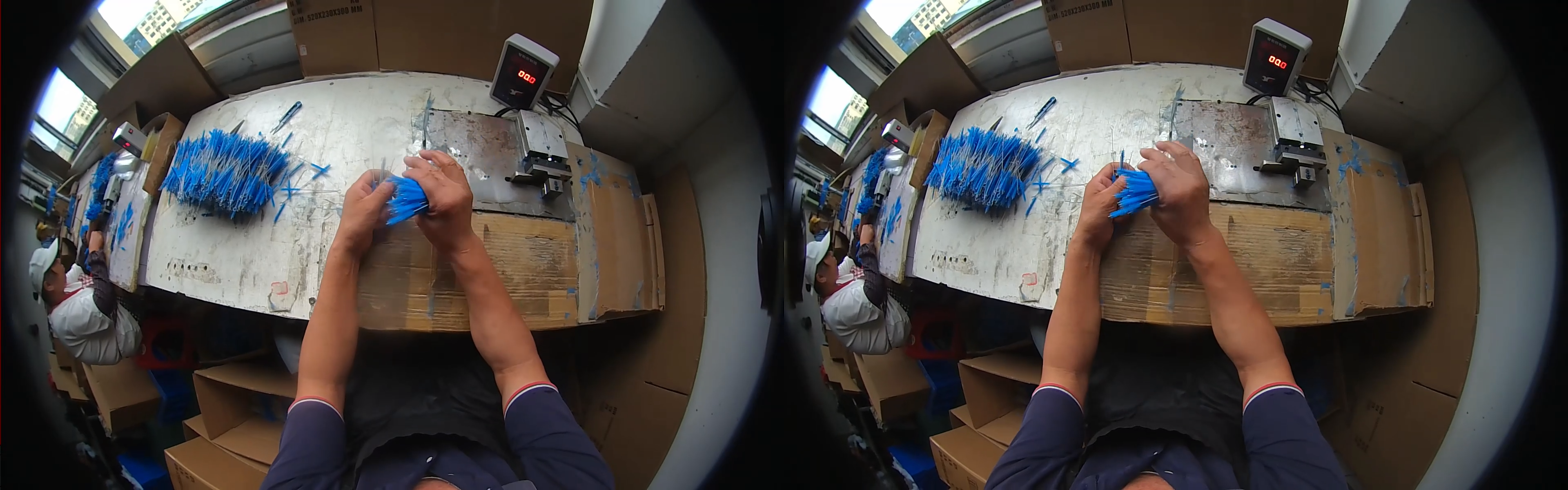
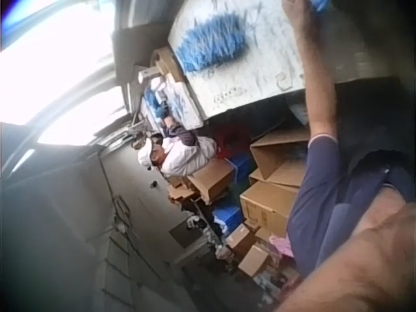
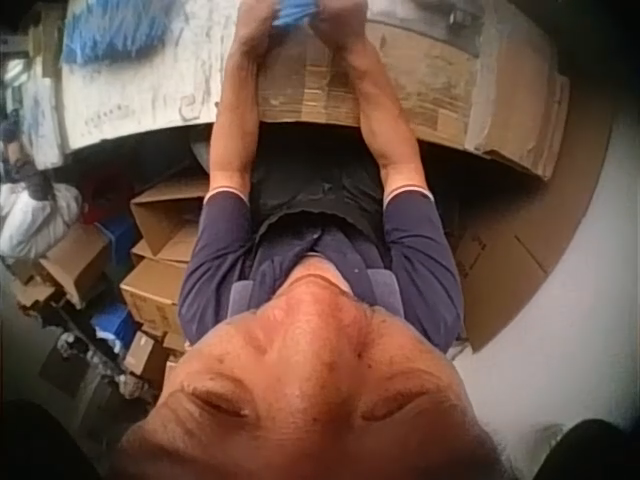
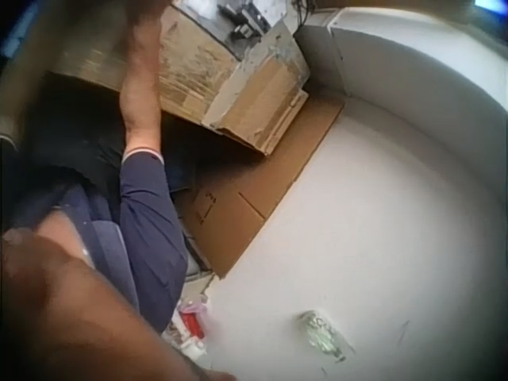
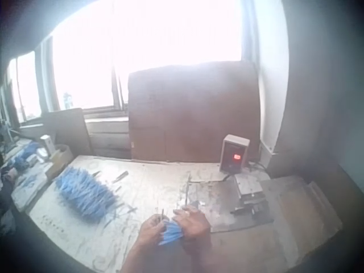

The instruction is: Assembling and sorting blue brush-like components using a machine and manually packing them into boxes.

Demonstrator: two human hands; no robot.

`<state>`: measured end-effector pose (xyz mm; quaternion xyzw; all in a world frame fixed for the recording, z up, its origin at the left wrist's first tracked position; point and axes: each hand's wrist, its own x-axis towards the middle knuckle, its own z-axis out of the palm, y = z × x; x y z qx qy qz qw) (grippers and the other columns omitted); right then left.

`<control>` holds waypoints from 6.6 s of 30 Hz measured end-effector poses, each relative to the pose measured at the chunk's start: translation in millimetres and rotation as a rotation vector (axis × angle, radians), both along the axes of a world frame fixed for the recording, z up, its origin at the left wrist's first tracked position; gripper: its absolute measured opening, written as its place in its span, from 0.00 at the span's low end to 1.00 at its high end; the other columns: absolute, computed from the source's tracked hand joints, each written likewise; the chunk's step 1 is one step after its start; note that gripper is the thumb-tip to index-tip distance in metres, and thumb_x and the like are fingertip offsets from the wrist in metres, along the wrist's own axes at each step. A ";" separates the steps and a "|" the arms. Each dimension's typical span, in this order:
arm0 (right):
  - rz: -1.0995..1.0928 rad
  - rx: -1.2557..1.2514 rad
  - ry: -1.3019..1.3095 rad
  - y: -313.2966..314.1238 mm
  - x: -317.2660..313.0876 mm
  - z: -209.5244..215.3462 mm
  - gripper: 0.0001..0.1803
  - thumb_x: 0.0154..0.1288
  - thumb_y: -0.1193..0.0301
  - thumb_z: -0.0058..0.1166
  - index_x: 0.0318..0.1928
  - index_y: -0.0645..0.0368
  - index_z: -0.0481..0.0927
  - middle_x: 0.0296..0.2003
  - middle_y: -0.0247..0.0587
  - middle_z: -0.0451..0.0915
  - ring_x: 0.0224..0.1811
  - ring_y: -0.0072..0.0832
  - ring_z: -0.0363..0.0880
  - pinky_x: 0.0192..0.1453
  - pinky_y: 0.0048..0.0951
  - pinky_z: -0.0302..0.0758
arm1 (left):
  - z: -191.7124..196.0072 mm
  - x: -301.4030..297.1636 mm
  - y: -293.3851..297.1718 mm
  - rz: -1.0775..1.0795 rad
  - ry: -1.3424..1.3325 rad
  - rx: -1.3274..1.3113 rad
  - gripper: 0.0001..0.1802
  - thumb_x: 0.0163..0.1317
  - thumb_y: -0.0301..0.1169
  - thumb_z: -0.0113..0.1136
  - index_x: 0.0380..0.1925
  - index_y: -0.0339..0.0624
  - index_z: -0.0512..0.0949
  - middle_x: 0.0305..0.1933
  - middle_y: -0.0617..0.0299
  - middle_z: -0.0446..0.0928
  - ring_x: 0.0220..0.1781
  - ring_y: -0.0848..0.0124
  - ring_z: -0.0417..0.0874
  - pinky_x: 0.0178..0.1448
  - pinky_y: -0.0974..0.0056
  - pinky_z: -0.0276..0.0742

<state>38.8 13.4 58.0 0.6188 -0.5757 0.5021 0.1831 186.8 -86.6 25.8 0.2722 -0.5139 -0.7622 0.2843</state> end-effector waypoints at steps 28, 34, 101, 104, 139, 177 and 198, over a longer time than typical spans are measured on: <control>0.162 0.510 -0.088 8.5 8.8 -17.7 0.06 0.54 0.79 0.56 0.34 0.57 0.80 0.31 0.50 0.83 0.40 0.54 0.82 0.45 0.49 0.78 | -18.1 -7.8 -6.9 0.134 -0.003 -0.202 0.10 0.78 0.36 0.56 0.41 0.41 0.75 0.29 0.69 0.74 0.29 0.82 0.73 0.33 0.73 0.70; 0.151 0.574 -0.372 10.4 -8.9 -10.5 0.08 0.58 0.80 0.56 0.39 0.59 0.83 0.34 0.53 0.84 0.40 0.53 0.84 0.45 0.45 0.79 | -6.3 -2.2 -10.8 0.450 0.285 -0.010 0.13 0.81 0.40 0.54 0.43 0.42 0.73 0.26 0.67 0.73 0.26 0.76 0.75 0.29 0.71 0.71; 0.687 0.580 -1.220 5.2 -9.4 -14.4 0.08 0.74 0.68 0.61 0.41 0.60 0.82 0.24 0.31 0.78 0.22 0.18 0.73 0.25 0.23 0.69 | 122.7 -11.6 15.6 -0.369 -1.042 -1.496 0.19 0.54 0.47 0.71 0.29 0.41 0.84 0.31 0.49 0.85 0.40 0.49 0.88 0.46 0.50 0.82; 0.833 0.545 -1.396 8.6 -6.4 -7.8 0.06 0.71 0.68 0.66 0.40 0.55 0.83 0.25 0.28 0.79 0.22 0.16 0.74 0.25 0.22 0.69 | 133.4 -15.4 11.5 -0.477 -1.097 -1.568 0.20 0.54 0.48 0.73 0.31 0.42 0.84 0.32 0.49 0.85 0.40 0.49 0.88 0.46 0.49 0.81; 0.854 0.579 -1.212 9.9 8.2 -10.2 0.11 0.58 0.79 0.69 0.42 0.63 0.86 0.34 0.38 0.86 0.35 0.26 0.85 0.44 0.31 0.84 | 121.5 4.4 27.2 -0.074 -0.179 -0.854 0.41 0.80 0.62 0.34 0.68 0.37 0.74 0.70 0.48 0.76 0.75 0.55 0.73 0.79 0.51 0.65; 0.571 0.152 -1.047 1.0 36.0 -20.5 0.06 0.75 0.72 0.60 0.41 0.62 0.86 0.36 0.37 0.89 0.38 0.22 0.87 0.49 0.29 0.82 | 93.4 68.9 14.1 0.411 -0.237 -0.908 0.24 0.82 0.47 0.49 0.57 0.36 0.80 0.56 0.55 0.83 0.58 0.66 0.83 0.61 0.62 0.78; 0.617 0.477 -1.082 -18.5 35.5 -47.6 0.14 0.66 0.88 0.40 0.41 0.64 0.80 0.34 0.38 0.83 0.36 0.25 0.84 0.42 0.30 0.82 | 15.5 119.4 -80.6 0.315 -1.201 -1.324 0.12 0.66 0.30 0.65 0.49 0.46 0.84 0.56 0.59 0.81 0.53 0.53 0.85 0.56 0.52 0.79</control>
